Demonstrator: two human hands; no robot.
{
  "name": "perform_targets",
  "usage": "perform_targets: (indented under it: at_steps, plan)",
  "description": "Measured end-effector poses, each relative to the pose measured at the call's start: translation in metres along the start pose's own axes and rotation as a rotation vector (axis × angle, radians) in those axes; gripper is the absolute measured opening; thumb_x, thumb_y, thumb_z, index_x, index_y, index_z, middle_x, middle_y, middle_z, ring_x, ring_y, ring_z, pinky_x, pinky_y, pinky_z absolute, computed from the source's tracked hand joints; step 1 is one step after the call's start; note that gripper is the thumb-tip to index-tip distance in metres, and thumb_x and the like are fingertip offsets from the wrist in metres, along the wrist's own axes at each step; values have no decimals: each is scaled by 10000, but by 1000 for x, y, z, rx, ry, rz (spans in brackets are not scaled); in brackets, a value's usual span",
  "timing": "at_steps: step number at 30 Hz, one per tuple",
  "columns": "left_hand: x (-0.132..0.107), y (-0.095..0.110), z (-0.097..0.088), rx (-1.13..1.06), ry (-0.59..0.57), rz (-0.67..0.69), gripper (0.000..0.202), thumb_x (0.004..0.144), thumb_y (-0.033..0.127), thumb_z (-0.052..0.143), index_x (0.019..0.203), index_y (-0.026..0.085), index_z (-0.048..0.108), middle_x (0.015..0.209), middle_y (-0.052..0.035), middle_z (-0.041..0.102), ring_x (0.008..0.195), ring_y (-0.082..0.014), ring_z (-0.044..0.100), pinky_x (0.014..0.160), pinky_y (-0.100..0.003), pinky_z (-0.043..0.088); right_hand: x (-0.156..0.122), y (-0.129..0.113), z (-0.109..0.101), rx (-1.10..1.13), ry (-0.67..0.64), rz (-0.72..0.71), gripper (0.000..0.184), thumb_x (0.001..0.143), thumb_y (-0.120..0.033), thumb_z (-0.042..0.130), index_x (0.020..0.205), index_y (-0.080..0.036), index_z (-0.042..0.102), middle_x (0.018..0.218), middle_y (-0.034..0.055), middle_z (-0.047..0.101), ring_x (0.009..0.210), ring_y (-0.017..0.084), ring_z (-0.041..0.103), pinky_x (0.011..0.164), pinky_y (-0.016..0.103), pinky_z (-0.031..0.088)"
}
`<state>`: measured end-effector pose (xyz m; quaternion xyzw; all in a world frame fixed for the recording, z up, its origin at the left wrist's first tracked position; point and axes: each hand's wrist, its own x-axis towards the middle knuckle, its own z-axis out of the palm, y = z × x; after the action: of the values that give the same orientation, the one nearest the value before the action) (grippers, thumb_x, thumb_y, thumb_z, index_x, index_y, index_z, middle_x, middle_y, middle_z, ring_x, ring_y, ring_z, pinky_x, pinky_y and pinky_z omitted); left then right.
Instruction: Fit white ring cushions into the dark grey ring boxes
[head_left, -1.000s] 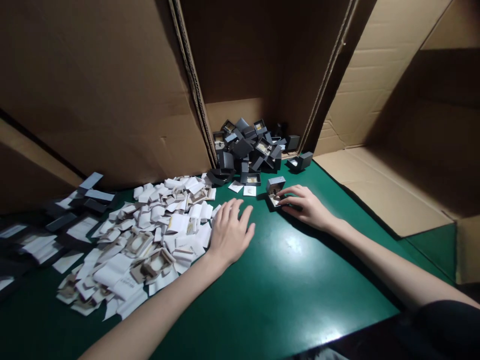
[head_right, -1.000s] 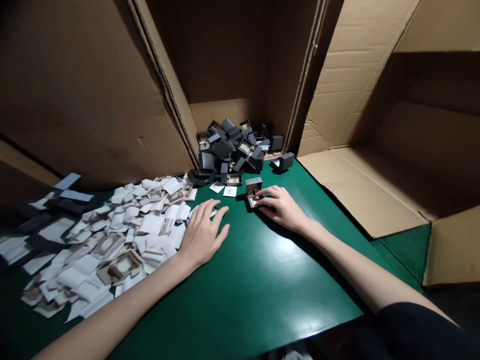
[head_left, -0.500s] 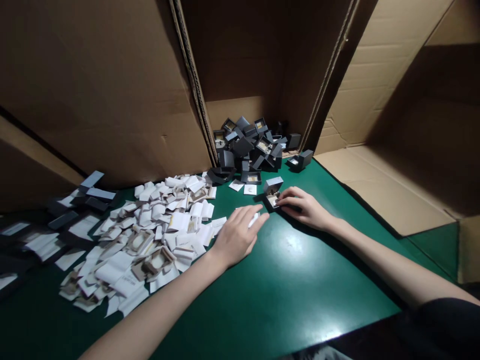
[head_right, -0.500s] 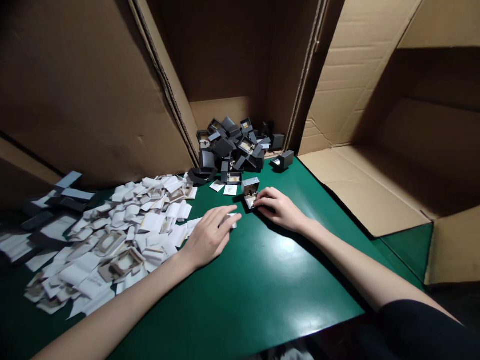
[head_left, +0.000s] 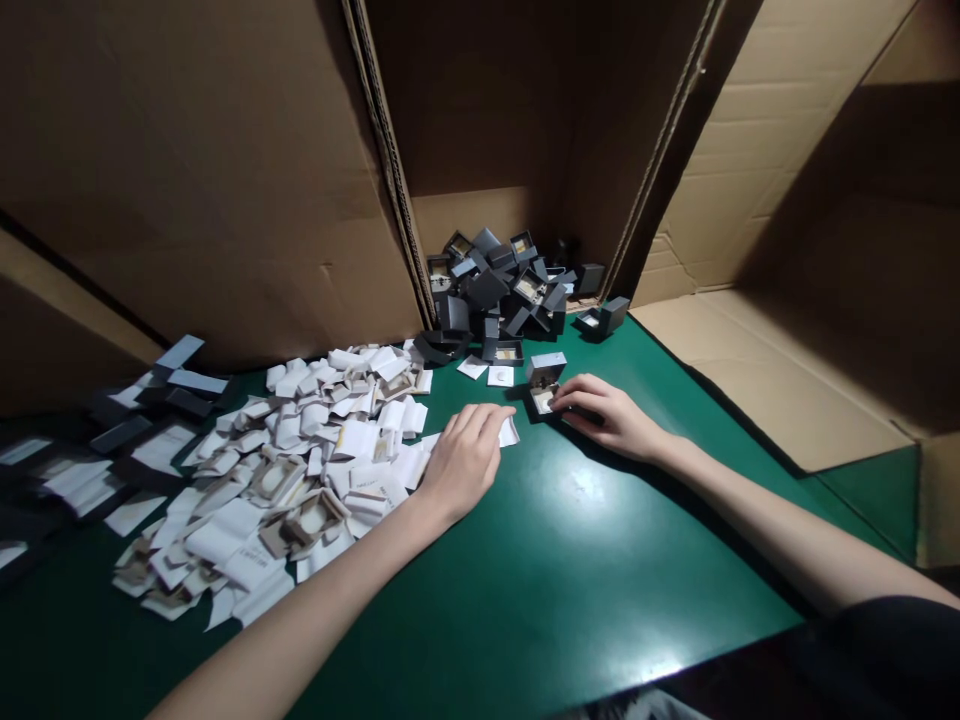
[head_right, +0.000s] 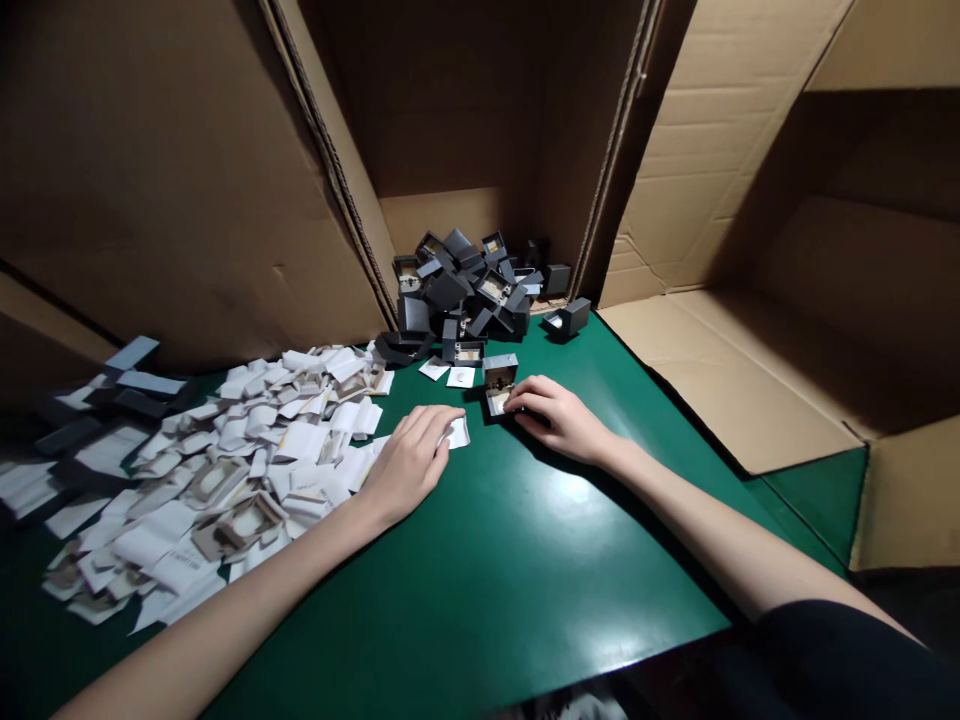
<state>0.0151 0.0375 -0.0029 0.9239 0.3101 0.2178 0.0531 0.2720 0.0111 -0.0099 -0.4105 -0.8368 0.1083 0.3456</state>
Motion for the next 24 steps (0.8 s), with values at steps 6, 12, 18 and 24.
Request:
perform_targets:
  at_steps: [6,12,18,24]
  plan:
    - [0,0,-2,-125,128,73,431,841,-24,363,1195,188,488,1103,-92,546,1014,-214,519,843,-375,486,-1,-1,0,5,-16,-26,204,913,-200,476,1070,-236,601,1061,90,597,993,210,577,850,389,518]
    - [3,-5,-7,-264,396,-147,383,814,-52,348,1021,198,552,1083,-71,516,1061,-190,513,872,-350,475,0,-1,0,5,-33,-23,202,909,-197,481,1070,-229,599,1069,94,596,1002,210,578,856,382,518]
    - [2,1,-7,25,294,-176,203,867,125,477,1027,197,580,1076,-86,535,1064,-263,452,896,-436,401,-1,0,0,17,-40,-23,205,913,-184,474,1074,-225,593,1073,95,588,1005,204,572,861,386,516]
    - [1,3,-3,104,63,-59,250,854,244,521,1089,174,571,946,-80,619,933,-262,534,812,-413,401,0,-1,1,27,-41,-1,196,920,-209,467,1066,-228,597,1057,97,594,994,207,578,856,386,519]
